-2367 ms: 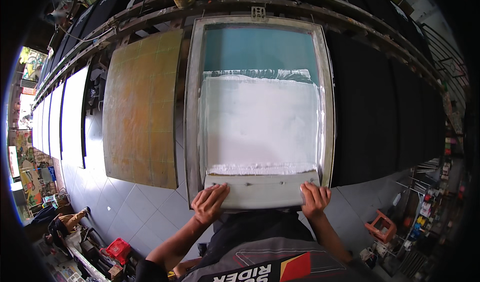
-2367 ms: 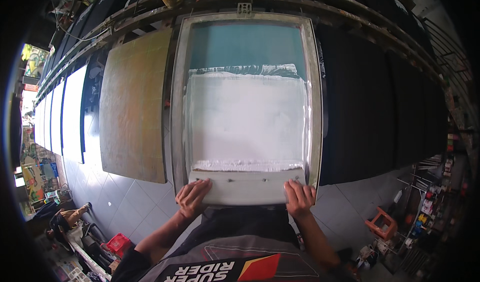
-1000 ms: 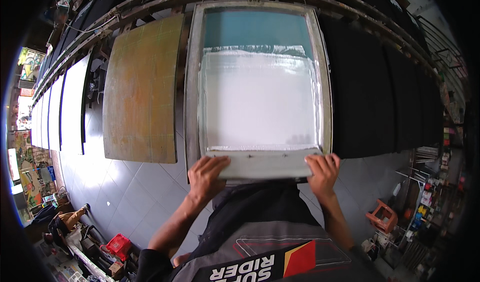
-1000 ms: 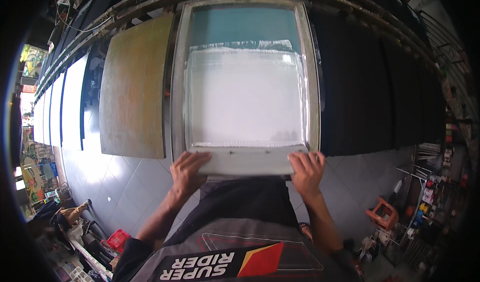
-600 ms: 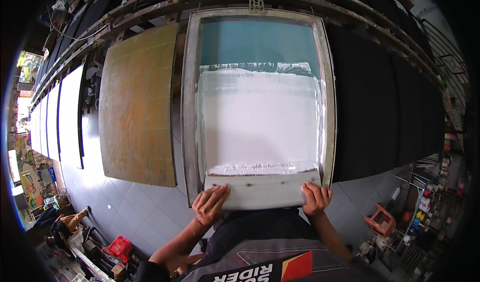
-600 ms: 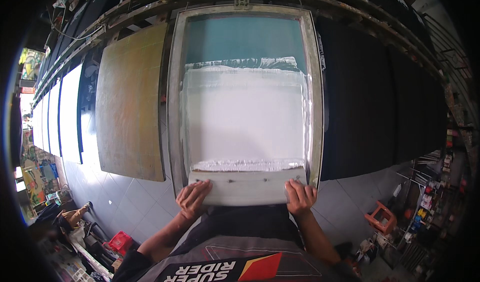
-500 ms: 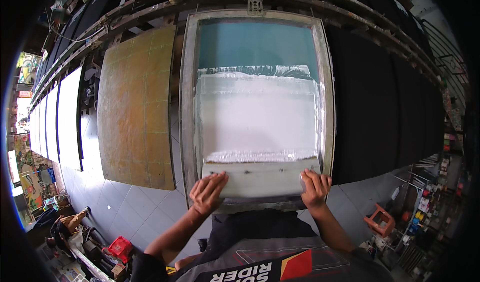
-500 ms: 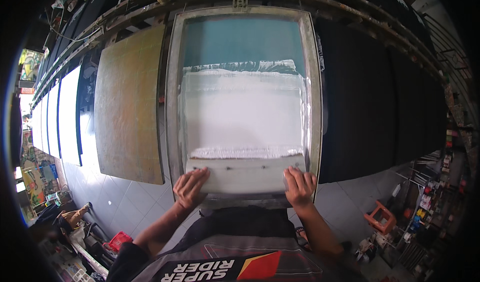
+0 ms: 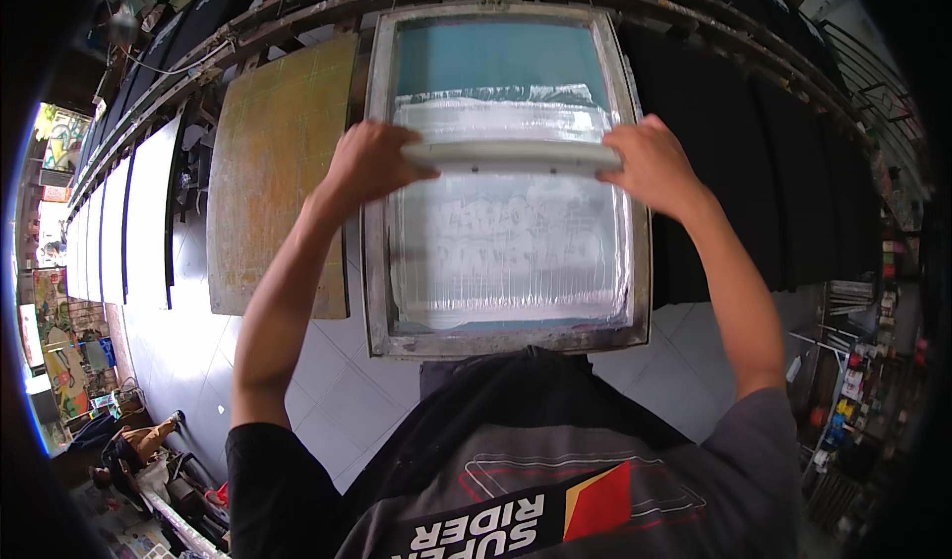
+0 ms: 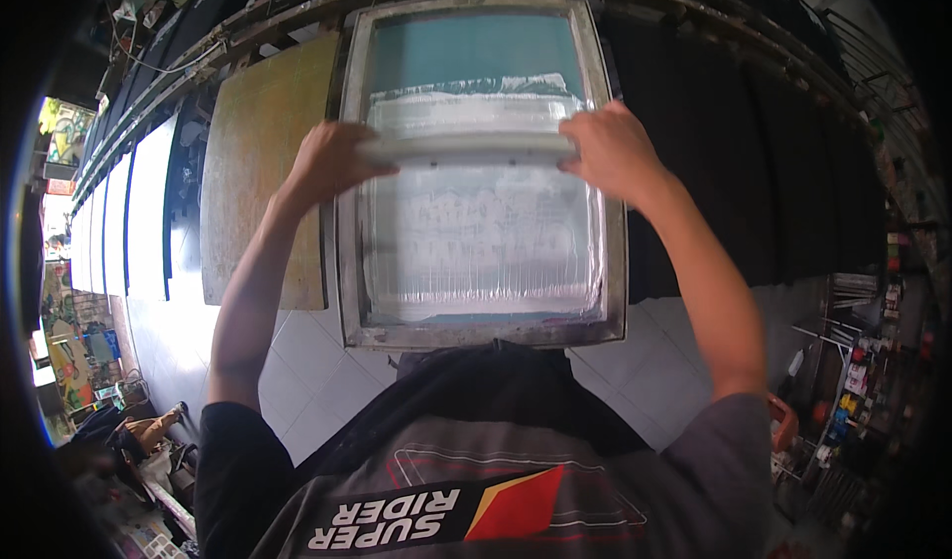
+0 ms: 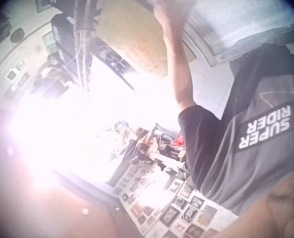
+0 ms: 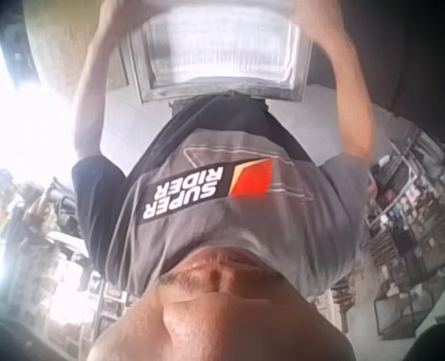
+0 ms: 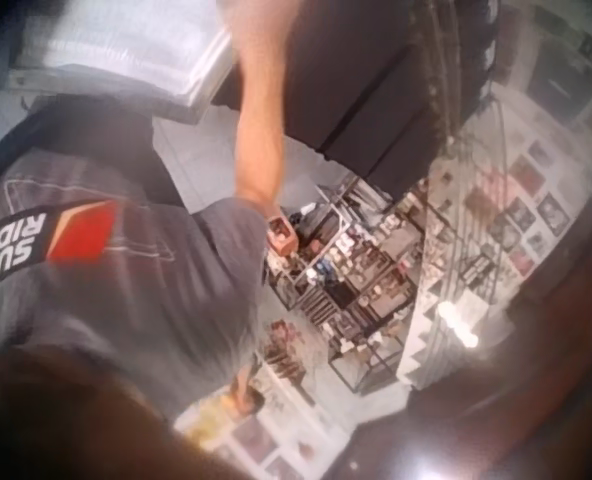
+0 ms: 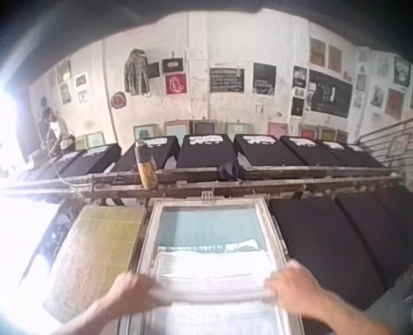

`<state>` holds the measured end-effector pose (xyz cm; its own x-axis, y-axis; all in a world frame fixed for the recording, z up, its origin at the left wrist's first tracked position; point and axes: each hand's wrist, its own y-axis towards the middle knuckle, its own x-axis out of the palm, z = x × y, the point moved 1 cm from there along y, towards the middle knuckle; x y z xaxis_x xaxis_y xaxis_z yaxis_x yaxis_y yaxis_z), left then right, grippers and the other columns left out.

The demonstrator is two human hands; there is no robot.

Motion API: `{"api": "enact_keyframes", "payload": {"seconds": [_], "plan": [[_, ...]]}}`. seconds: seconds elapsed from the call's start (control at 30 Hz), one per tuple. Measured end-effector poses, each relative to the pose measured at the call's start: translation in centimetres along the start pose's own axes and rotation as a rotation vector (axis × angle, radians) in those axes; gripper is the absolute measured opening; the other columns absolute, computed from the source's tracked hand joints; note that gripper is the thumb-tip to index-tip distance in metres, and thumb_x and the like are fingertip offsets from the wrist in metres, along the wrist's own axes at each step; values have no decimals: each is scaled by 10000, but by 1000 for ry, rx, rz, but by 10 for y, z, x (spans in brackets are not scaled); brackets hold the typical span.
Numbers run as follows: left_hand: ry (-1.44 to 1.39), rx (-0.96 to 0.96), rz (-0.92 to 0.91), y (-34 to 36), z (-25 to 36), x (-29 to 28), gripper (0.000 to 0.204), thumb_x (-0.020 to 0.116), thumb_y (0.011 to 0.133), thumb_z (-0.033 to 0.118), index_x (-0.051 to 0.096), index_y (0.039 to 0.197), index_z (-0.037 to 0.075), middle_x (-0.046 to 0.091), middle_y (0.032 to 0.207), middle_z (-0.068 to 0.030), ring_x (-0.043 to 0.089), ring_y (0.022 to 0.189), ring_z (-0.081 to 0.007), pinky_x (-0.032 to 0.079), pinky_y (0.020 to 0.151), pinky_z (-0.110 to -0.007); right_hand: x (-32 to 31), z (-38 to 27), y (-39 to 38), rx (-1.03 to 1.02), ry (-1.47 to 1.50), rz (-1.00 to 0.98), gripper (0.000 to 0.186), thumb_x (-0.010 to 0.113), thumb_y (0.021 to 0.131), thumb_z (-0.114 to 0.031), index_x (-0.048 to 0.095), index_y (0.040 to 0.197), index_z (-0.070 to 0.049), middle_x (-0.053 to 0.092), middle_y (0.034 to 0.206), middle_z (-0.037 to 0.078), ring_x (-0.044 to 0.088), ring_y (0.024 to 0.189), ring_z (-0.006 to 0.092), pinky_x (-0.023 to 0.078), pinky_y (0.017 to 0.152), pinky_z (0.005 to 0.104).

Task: The person repeatedly applies white ink to a screen-printing frame using a squeegee, pulling the ink across the mesh onto black t-shirts laid out on a table. The person lifts and repositions the frame between passes to cover different shirts.

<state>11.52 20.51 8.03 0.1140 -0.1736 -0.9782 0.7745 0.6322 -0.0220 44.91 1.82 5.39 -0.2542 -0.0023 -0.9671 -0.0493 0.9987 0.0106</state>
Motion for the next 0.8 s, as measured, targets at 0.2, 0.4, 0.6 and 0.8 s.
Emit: {"api": "enact_keyframes", "payload": {"seconds": [0.2,0.4,0.6,0.8], "plan": [[-174,30,165,-201,70,79,431,824,660,-5,825,1070,128,814,1143,-23,733,975,-226,649,796,-374,87,-76,-173,-79,-10,227,202,750,830,-88,764,1030,-107,703,1036,49,672,982,243,463,996,471],[-155,28,227,-252,91,107,449,782,696,166,827,1138,96,812,1146,-28,746,991,-229,617,827,-368,131,-109,-221,41,-9,336,206,738,866,-91,796,1063,-102,760,1067,5,699,928,201,444,903,417],[-77,82,341,-225,71,125,396,760,730,173,836,1115,120,818,1186,-14,754,948,-180,613,862,-322,163,-96,-201,46,-41,500,158,722,886,-66,818,1008,-95,794,1024,29,710,832,192,462,771,376],[-32,132,381,-150,27,130,525,796,624,165,827,1146,121,811,1214,-31,749,945,-229,623,846,-367,151,-54,-119,35,-12,514,238,699,815,-16,802,1027,-47,789,1006,90,705,815,265,469,750,407]]}}
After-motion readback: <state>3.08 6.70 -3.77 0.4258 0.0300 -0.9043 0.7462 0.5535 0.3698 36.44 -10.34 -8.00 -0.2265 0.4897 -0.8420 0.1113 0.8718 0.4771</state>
